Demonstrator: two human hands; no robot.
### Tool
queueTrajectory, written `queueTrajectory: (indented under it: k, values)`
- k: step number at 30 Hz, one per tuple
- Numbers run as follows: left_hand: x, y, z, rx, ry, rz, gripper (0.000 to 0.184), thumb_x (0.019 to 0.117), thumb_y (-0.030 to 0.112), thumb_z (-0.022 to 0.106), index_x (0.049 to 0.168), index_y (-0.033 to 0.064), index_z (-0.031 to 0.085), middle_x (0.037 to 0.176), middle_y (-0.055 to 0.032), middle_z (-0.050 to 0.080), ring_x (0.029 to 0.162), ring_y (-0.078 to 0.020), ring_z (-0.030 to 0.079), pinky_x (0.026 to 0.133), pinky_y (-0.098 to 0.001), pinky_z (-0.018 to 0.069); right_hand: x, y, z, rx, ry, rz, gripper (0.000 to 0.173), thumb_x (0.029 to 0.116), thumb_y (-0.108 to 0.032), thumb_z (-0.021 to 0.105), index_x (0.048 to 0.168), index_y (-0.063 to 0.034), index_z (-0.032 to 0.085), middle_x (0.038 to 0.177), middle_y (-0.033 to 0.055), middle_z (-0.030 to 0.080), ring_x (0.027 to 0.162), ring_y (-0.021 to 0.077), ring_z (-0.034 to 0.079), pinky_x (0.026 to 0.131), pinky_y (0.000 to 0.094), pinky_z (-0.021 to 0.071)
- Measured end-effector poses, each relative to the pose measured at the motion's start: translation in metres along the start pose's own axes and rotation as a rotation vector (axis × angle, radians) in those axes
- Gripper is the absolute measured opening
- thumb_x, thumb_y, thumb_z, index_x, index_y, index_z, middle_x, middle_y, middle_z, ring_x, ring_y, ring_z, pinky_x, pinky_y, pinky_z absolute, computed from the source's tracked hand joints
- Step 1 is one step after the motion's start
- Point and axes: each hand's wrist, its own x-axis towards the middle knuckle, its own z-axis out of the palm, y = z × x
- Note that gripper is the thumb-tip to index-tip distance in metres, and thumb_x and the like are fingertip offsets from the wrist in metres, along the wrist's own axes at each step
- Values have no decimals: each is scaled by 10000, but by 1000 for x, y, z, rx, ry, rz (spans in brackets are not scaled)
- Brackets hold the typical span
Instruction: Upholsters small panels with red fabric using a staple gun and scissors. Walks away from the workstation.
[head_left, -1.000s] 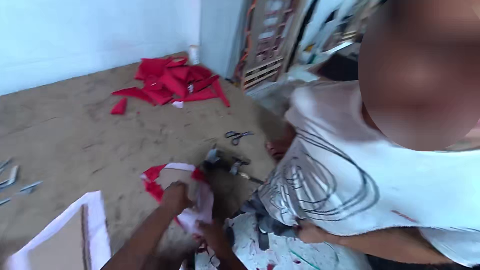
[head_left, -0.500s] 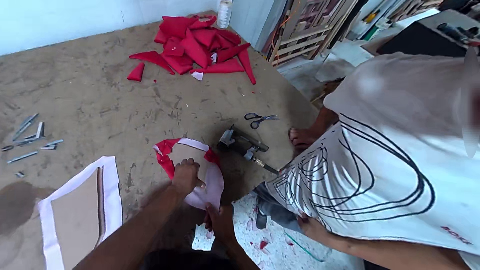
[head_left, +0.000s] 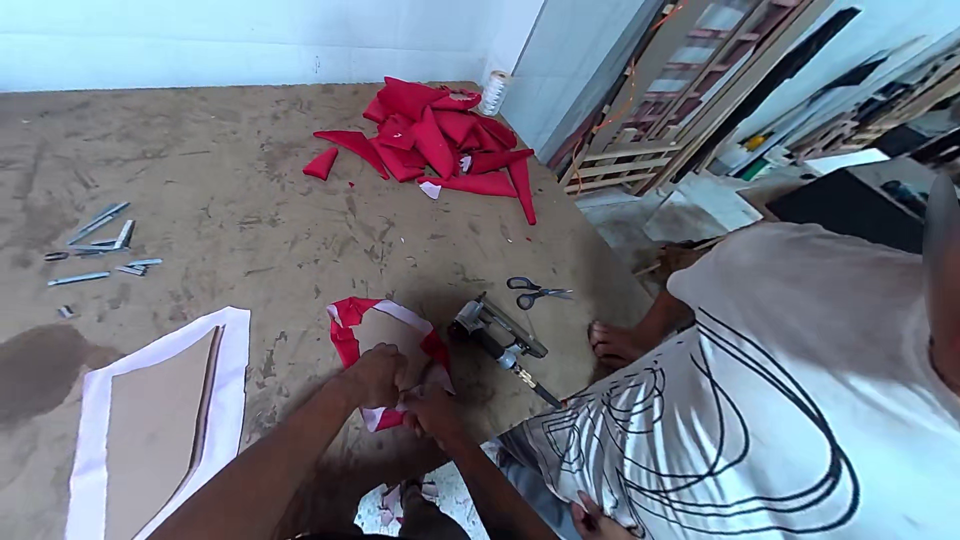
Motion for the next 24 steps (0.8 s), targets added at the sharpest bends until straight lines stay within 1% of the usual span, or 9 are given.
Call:
queueTrajectory:
  k: [2,5,7,9,12,15,17,20,24]
  values:
    - [-2,5,2,36,-2,-19,621,665,507,858,1129,136,677,1239,-160,595,1224,-397,538,1007,-604,478,12,-10,-6,-144,-11,9,317,989,-357,671,964,-42,654,674,20,641,510,109,562,504,285,479]
    - [-4,12,15,81,127,-69,826,547,726,831,1136,169,671,1187,-130,617,1166,-363,572,968,-588,500,20,-21,-5,-347,30,11,368,918,-389,722,925,-24,676,747,79,669,618,191,645,627,418,573]
    - [-2,20,24,101,238,-123,713,615,607,827,1136,143,682,1171,-137,642,1153,-368,597,957,-587,510,1,-43,-6,-444,54,27,360,932,-369,676,1020,-21,697,880,110,699,754,224,680,730,461,574]
    - [-1,25,33,112,312,-169,565,699,453,812,1131,113,686,1159,-146,656,1138,-368,613,947,-579,513,-26,-60,-8,-394,69,-24,339,975,-332,651,1066,-8,694,908,111,712,776,213,682,767,431,566]
    - [1,24,34,85,317,-177,629,740,611,800,1118,121,687,1128,-119,660,1122,-332,615,976,-539,504,-40,-53,-41,-234,311,-215,345,990,-310,661,1199,-39,705,1044,97,744,912,194,722,873,399,597]
    - [-1,19,33,51,304,-173,645,751,653,778,1118,130,696,1127,-117,662,1135,-328,612,998,-541,493,-3,-22,-113,-445,644,-389,448,971,-368,677,1321,-89,663,1216,87,715,1142,215,680,1021,442,549]
    - [-1,19,34,41,304,-166,611,776,640,765,1112,134,695,1117,-111,660,1129,-324,611,1005,-537,489,19,-9,-147,-625,690,-415,625,885,-414,764,1411,-116,607,1395,129,610,1305,285,575,1100,478,484]
    - [-3,18,31,21,309,-164,566,812,601,757,1111,124,696,1117,-113,661,1130,-320,613,1011,-525,488,43,-5,-159,-813,596,-353,803,809,-274,839,1518,-132,489,1513,152,482,1339,310,542,1083,450,508]
    - [-9,20,27,-75,299,-184,583,836,534,775,1216,103,677,1220,-140,657,1221,-346,595,1056,-549,486,33,-14,-152,-850,531,-264,776,814,-184,795,1514,-99,472,1503,178,483,1231,334,621,998,490,558]
